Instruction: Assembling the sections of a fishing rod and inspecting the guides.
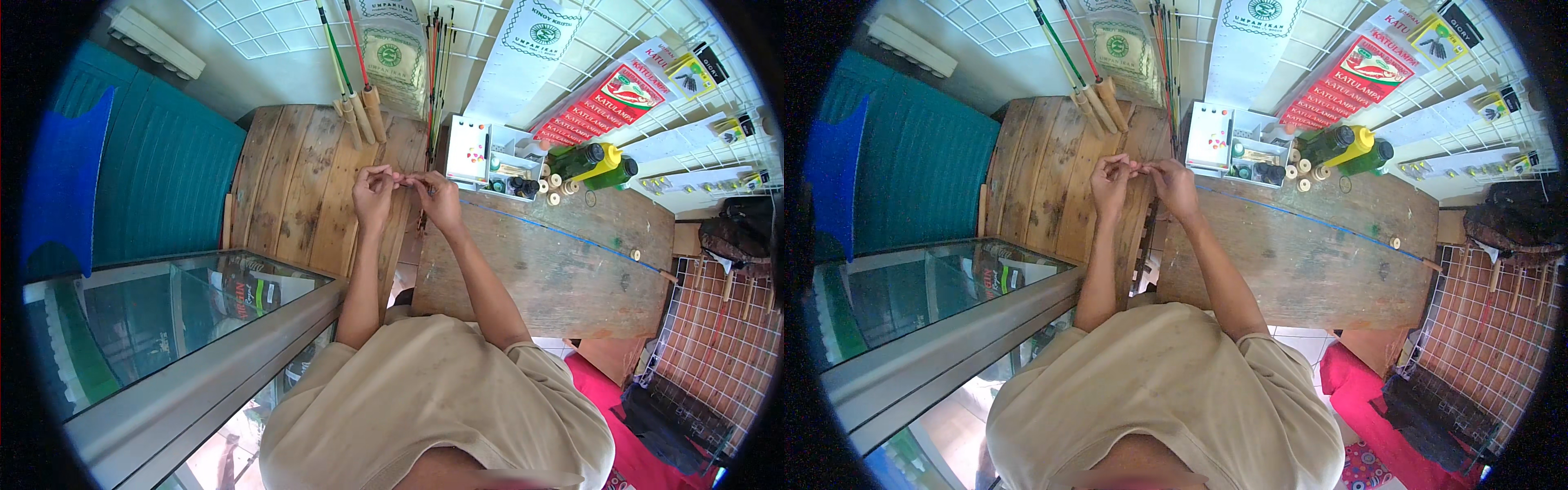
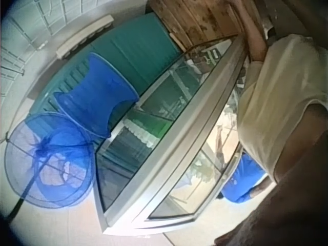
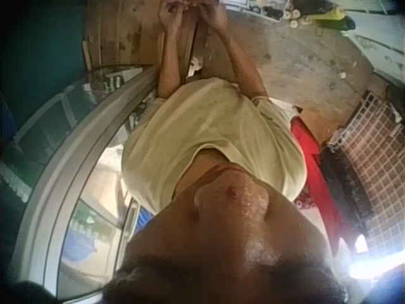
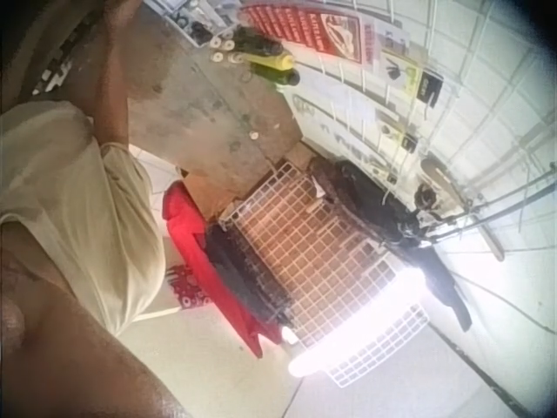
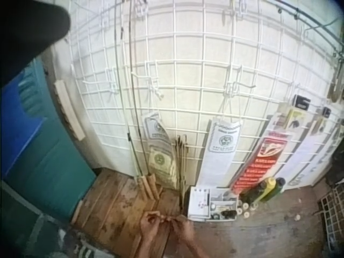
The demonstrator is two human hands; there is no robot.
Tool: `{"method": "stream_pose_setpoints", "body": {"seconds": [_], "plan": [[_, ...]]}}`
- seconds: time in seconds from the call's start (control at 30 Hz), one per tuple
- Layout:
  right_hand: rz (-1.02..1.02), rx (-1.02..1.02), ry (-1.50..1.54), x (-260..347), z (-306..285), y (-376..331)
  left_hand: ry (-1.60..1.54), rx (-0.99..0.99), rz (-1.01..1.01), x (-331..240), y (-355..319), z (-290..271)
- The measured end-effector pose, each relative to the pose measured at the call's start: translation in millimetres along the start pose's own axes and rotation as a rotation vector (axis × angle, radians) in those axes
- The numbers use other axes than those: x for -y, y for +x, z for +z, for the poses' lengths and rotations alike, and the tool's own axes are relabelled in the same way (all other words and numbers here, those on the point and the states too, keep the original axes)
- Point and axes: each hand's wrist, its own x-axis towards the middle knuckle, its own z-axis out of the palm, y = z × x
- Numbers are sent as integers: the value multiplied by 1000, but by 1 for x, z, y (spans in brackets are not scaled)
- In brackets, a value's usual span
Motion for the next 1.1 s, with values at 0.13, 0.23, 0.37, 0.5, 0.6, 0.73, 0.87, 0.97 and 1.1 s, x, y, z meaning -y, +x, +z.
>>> {"method": "stream_pose_setpoints", "body": {"seconds": [0.13,0.23,0.37,0.5,0.6,0.73,0.87,0.97,1.1], "plan": [[-65,-59,-22,-2,-3,1,-10,16,8,-1,-1,3],[23,-55,19,4,-8,0,49,7,-3,-2,-3,4],[7,-70,53,3,-18,1,95,14,-20,2,-3,2],[48,-106,191,-3,-25,8,219,48,31,2,-3,4],[-2,-131,502,-10,-31,17,258,65,33,0,-1,6],[129,-135,753,-3,-40,25,271,80,49,4,0,0],[174,-258,933,-2,-49,30,241,99,67,3,-1,1],[160,-320,906,-3,-56,33,239,98,46,4,-1,-2],[138,-306,798,-6,-62,34,274,107,48,6,0,-5]]}}
